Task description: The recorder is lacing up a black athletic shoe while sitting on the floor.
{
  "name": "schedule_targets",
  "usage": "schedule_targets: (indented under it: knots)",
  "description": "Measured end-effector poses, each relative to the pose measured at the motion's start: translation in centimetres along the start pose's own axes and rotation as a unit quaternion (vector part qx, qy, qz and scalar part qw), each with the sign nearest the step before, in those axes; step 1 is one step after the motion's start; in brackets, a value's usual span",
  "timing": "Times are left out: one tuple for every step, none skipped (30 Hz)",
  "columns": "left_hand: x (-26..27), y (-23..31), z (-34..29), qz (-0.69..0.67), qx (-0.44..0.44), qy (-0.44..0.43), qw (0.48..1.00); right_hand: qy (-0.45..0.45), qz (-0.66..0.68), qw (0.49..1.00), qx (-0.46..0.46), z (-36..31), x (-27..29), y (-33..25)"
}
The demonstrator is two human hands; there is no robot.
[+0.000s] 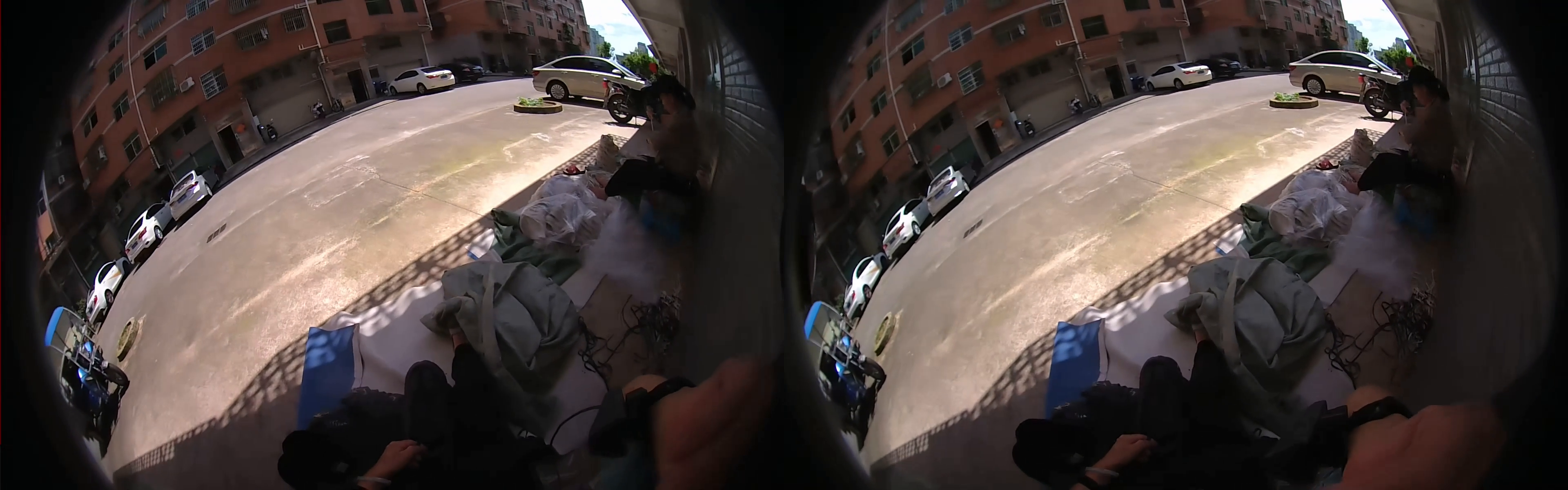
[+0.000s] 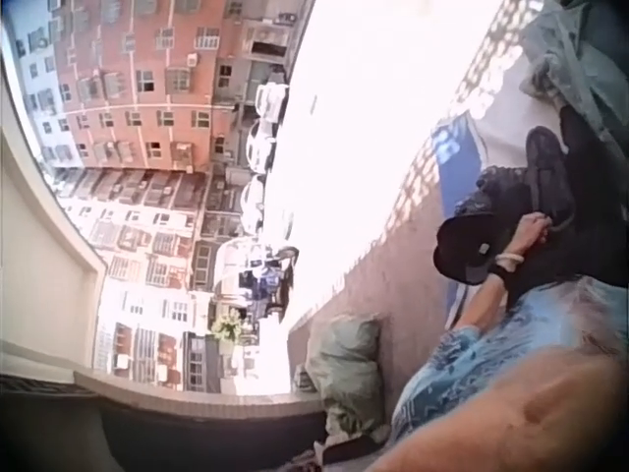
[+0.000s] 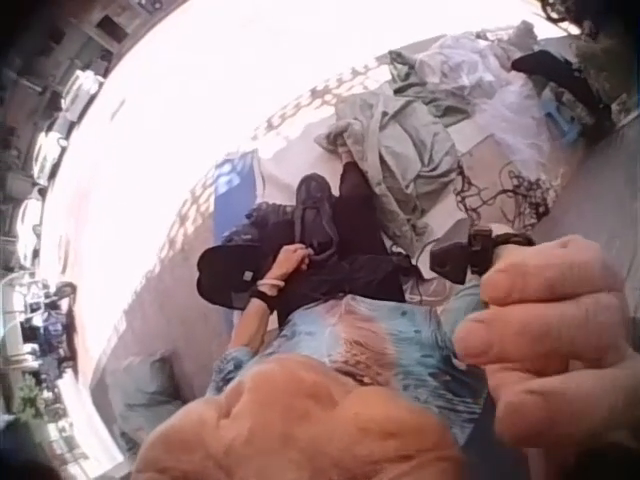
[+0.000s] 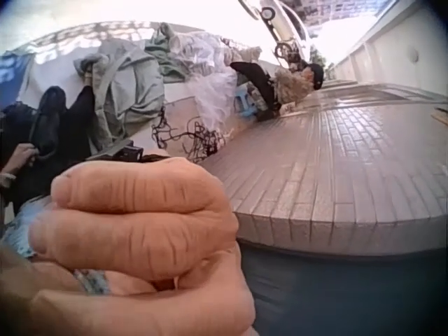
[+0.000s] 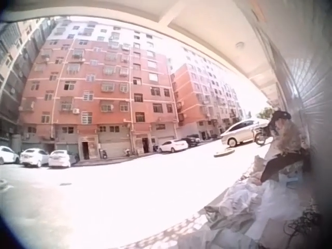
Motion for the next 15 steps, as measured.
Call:
schedule_targets:
  knots:
    - [0.2,-0.3,-0.5,0.0,0.006,-0.002,1.0,0.003,0.0,1.0,-0.006,-0.2,-0.4,-0.1]
    - [0.4,-0.5,-0.8,-0.005,0.013,0.01,1.0,0.004,0.002,1.0,-0.011,-0.3,-0.7,-0.1]
    - [0.6,-0.9,-1.0,-0.01,0.018,0.022,1.0,0.004,0.004,1.0,-0.016,-0.3,-1.1,-0.2]
    - [0.6,-2.9,-0.4,-0.089,-0.009,-0.001,0.996,-0.001,0.009,1.0,-0.016,0.1,-1.3,-0.4]
    - [0.9,-2.8,-0.4,-0.078,0.002,0.003,0.997,-0.009,0.013,1.0,-0.012,0.4,-1.3,-0.2]
    - [1.0,-2.6,-1.0,-0.068,0.013,0.007,0.998,-0.016,0.019,1.0,-0.007,0.7,-1.4,0.0]
    - [0.8,-1.9,-1.2,-0.075,-0.003,0.009,0.997,-0.023,0.028,0.999,0.006,1.2,-1.3,0.7]
    - [0.9,-1.3,-1.0,0.001,-0.018,-0.002,1.0,-0.031,0.026,0.999,0.022,1.6,-1.3,1.2]
    - [1.6,-1.1,-0.9,0.074,-0.027,-0.003,0.997,-0.034,0.031,0.998,0.033,1.9,-1.6,1.7]
    - [1.4,-1.2,-0.5,0.064,-0.033,-0.002,0.997,-0.04,0.042,0.998,0.035,2.3,-1.5,1.9]
    - [1.2,-1.3,0.2,0.026,-0.009,-0.002,1.0,-0.047,0.05,0.997,0.035,2.7,-1.2,2.1]
    - [1.3,-2.5,-0.6,-0.007,0.029,-0.003,1.0,-0.045,0.054,0.997,0.023,2.3,-1.5,2.0]
    - [0.8,-1.1,-1.9,-0.023,0.032,0.013,0.999,-0.042,0.056,0.997,0.008,1.9,-1.7,1.9]
    - [1.3,-2.3,-1.6,-0.033,0.004,0.019,0.999,-0.038,0.057,0.998,-0.007,1.4,-1.8,1.7]
    - [0.9,-2.5,-1.2,-0.029,0.0,0.017,0.999,-0.037,0.058,0.997,-0.026,1.1,-1.8,1.2]
Point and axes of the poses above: each hand's wrist, its own z-axis towards the middle knuckle, its own x-axis out of the back of the hand, y = z × x, the point moved 3 cm from there along z, towards the middle knuckle, and after that the axes turned 1 degree about -y, right-handed, at the moved point
